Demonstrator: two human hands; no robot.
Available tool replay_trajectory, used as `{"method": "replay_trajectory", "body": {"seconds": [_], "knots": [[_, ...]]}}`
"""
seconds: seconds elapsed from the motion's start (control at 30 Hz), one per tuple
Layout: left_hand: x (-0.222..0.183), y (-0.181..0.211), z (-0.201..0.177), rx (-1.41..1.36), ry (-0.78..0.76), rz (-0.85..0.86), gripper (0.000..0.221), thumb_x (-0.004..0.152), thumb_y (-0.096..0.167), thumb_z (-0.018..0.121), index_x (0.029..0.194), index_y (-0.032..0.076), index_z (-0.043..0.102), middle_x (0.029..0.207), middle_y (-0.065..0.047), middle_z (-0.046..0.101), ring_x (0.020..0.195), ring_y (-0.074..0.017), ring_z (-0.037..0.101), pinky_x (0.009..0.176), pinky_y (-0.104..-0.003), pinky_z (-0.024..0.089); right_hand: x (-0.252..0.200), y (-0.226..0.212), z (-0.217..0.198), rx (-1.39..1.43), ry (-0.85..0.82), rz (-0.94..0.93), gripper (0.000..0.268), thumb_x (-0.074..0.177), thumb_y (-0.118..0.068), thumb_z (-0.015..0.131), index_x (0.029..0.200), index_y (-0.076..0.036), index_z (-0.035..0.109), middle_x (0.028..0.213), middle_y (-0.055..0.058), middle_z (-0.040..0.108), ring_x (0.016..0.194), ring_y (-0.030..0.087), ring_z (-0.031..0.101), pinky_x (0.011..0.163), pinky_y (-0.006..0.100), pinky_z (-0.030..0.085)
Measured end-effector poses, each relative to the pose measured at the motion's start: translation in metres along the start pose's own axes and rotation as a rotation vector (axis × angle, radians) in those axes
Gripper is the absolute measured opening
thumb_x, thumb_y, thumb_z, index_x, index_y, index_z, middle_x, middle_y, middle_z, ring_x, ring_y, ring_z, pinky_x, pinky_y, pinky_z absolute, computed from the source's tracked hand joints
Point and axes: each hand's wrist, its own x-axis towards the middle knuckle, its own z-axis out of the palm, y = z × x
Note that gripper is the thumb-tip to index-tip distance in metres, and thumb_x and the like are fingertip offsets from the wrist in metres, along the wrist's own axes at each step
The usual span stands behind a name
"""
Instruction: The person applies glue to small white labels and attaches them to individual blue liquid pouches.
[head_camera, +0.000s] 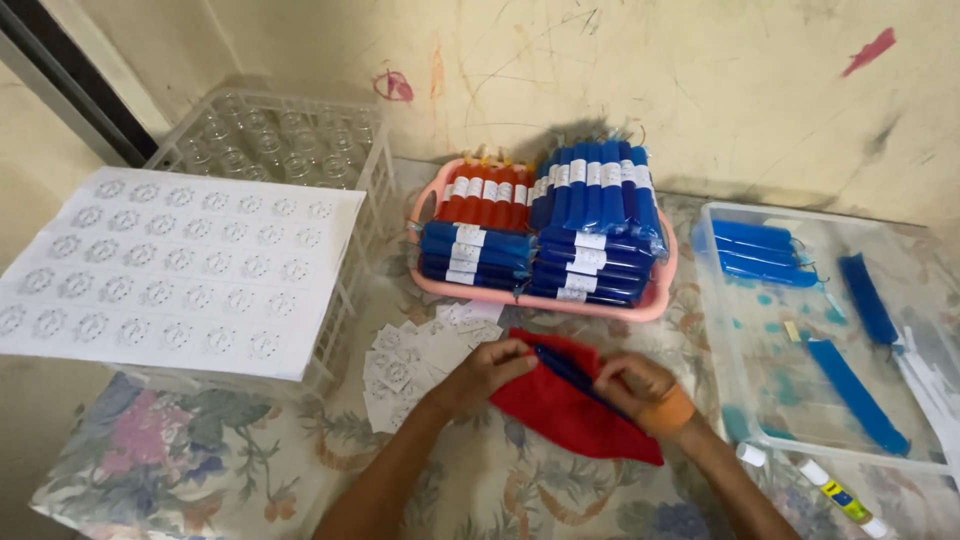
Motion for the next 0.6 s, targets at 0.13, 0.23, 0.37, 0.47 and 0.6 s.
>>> {"method": "replay_trajectory", "body": {"seconds": [0.13,0.23,0.37,0.47,0.6], "knots": [[0.026,-0.053,0.011,-0.136,0.038,0.144,0.027,0.104,0.031,0.06,0.112,0.008,0.072,0.1,-0.011,0.071,0.095,-0.0204,0.062,0.094,-0.037,0.048,0.001,0.032,0.015,-0.077,-0.245,-0.281,0.019,0.093,-0.027,0.074,0.105,-0.016,0.082,0.115,0.008,0.08,0.113,0.027,0.074,0.102,0.044,0.055],[0.045,-0.08,0.021,0.262,0.077,0.434,0.028,0.102,0.019,0.054,0.121,0.006,0.071,0.112,-0.018,0.071,0.108,-0.0318,0.064,0.099,-0.045,0.047,0.014,0.034,0.023,-0.179,-0.22,-0.252,0.028,0.096,-0.023,0.07,0.123,-0.023,0.073,0.122,0.002,0.073,0.114,0.023,0.071,0.105,0.042,0.055],[0.063,-0.106,0.027,0.664,0.171,0.692,0.019,0.094,0.02,0.068,0.11,0.01,0.072,0.107,-0.011,0.07,0.103,-0.0331,0.067,0.089,-0.045,0.05,0.031,0.032,0.044,-0.487,-0.276,-0.141,0.05,0.097,-0.025,0.065,0.145,-0.031,0.054,0.142,-0.001,0.059,0.136,0.021,0.056,0.116,0.037,0.047],[0.055,-0.095,0.027,0.677,0.189,0.707,0.016,0.092,0.026,0.073,0.099,0.013,0.07,0.089,-0.009,0.068,0.087,-0.0328,0.068,0.079,-0.045,0.052,0.027,-0.008,0.047,-0.555,-0.175,-0.278,0.038,0.106,-0.029,0.056,0.143,-0.023,0.056,0.131,0.007,0.066,0.127,0.026,0.062,0.109,0.039,0.052],[0.06,-0.102,0.027,0.718,0.279,0.659,0.013,0.089,0.022,0.075,0.1,0.016,0.072,0.101,-0.006,0.069,0.1,-0.0288,0.067,0.085,-0.042,0.051,0.027,0.039,0.052,-0.686,-0.186,-0.321,0.041,0.106,-0.025,0.052,0.147,-0.03,0.054,0.13,0.002,0.065,0.125,0.022,0.062,0.107,0.035,0.053]]}}
